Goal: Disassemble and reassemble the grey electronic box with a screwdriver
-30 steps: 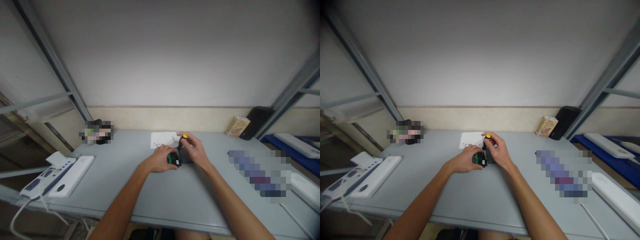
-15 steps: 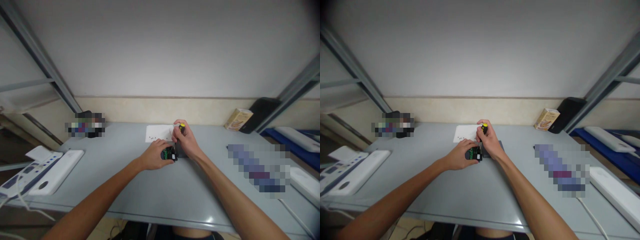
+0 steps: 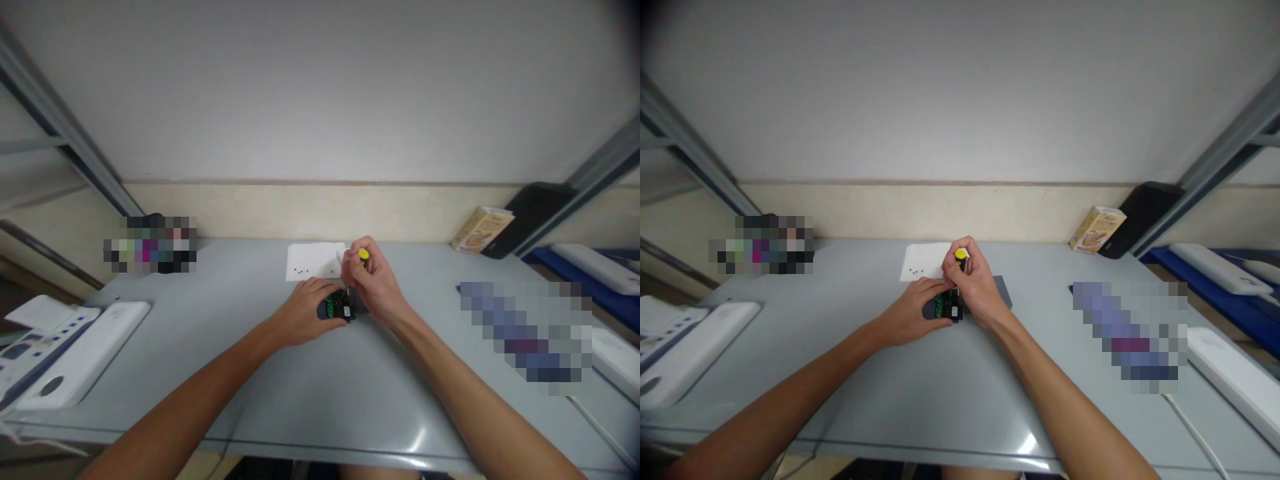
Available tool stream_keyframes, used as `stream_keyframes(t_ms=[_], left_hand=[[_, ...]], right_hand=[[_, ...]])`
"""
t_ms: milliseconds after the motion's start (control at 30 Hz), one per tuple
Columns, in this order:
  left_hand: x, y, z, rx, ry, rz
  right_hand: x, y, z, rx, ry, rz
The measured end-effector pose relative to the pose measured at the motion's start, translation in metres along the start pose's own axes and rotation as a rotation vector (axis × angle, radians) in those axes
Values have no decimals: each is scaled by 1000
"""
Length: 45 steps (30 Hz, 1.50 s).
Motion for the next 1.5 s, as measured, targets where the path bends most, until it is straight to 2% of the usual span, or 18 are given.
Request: stream_keyframes(t_ms=[100, 267, 467, 700, 867, 1133, 1333, 1500], left_hand=[[1, 0, 0, -8, 11, -10], [0, 0, 0, -15, 3, -31], [-2, 1, 1, -13, -16, -20], [-3, 1, 2, -29, -14, 3], [-4, 1, 5, -17, -20, -5], [-2, 0, 3, 2, -8, -3], [-1, 1, 2, 23, -1, 22], [-2, 1, 3, 12, 4, -2]], right_hand=[[2, 0, -1, 1, 25, 18], [-1, -1, -3, 29, 13, -23], [-7, 2, -1, -10, 66, 57], [-11, 3, -3, 23, 65, 13], [-16, 3, -1, 9, 52, 69], [-8, 3, 0, 20, 133, -10], [3, -1, 1, -11, 49, -67], [2, -1, 4, -43, 6, 7]])
Point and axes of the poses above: each hand's wrist, its own y-axis towards the middle knuckle, its own x-axis out of the palm, z = x × y, the point moved 5 cm from there along y, towards the middle knuckle, and after that the axes turned 5 degrees about -z, right-handed, at the moved point
